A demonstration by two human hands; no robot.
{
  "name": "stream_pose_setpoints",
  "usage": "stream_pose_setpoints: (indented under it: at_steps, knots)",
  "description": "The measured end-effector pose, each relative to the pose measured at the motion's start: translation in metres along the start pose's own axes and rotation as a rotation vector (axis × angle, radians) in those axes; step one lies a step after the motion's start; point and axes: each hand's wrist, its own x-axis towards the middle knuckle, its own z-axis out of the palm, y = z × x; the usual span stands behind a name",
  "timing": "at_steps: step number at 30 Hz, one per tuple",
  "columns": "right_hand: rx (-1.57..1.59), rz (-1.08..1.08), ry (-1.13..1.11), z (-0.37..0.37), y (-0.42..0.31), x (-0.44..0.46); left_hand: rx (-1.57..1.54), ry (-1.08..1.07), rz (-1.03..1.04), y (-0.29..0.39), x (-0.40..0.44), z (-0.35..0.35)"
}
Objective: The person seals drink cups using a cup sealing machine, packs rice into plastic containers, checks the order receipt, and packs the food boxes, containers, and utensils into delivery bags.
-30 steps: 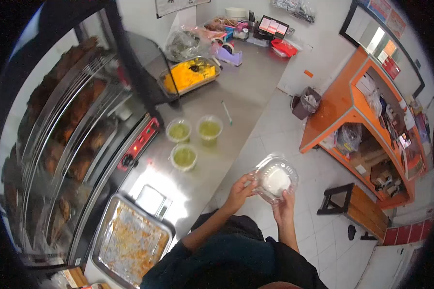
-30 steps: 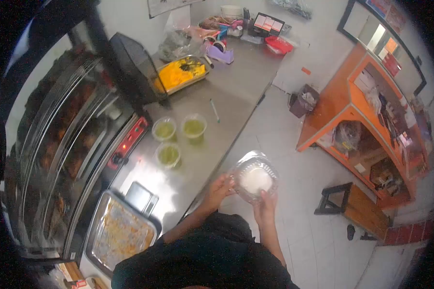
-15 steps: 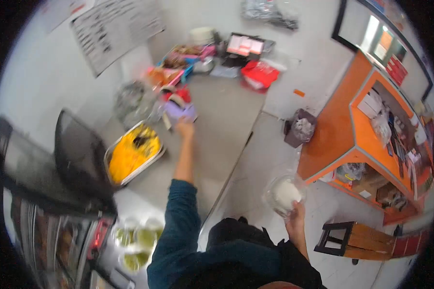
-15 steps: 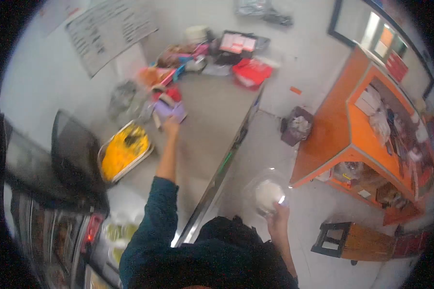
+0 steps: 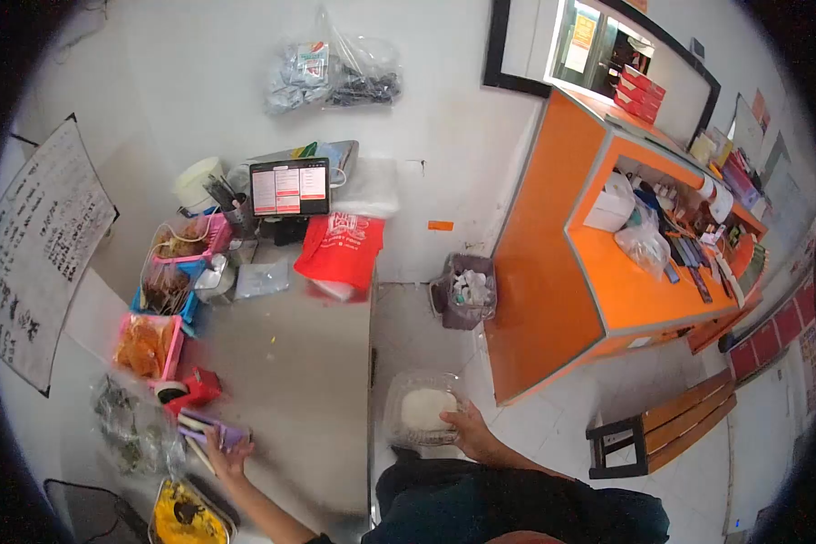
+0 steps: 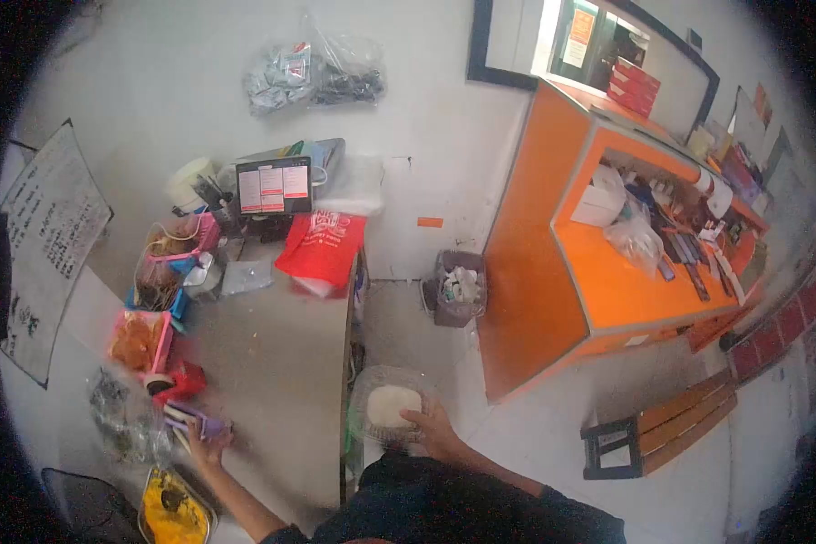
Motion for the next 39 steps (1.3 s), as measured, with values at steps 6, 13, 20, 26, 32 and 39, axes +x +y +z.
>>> stream_pose_setpoints:
  at_steps: [6, 13, 20, 26, 32, 39]
  knots:
    - [-0.120, 0.045, -0.023, 0.020, -0.045, 0.077, -0.128, 0.152, -0.009, -0.007, 0.002, 0.003]
    - [-0.057, 0.098, -0.158, 0.043, -0.074, 0.163, 0.177, 0.513, 0.354, -0.042, -0.045, 0.074]
    - [-0.543, -0.142, -0.471, 0.078, -0.128, 0.231, 0.417, 0.820, 0.578, -0.085, -0.007, 0.090]
    - [-0.156, 0.321, -0.421, 0.111, -0.092, 0.302, 0.382, 0.902, 0.655, -0.123, -0.024, 0.044]
    - [-0.145, 0.581, -0.623, 0.187, -0.055, 0.291, 0.246, 0.506, 0.628, -0.108, -0.080, 0.242]
    - [-0.196, 0.654, -1.028, 0.224, -0.017, 0.230, 0.218, 0.463, 0.774, -0.085, -0.130, 0.261]
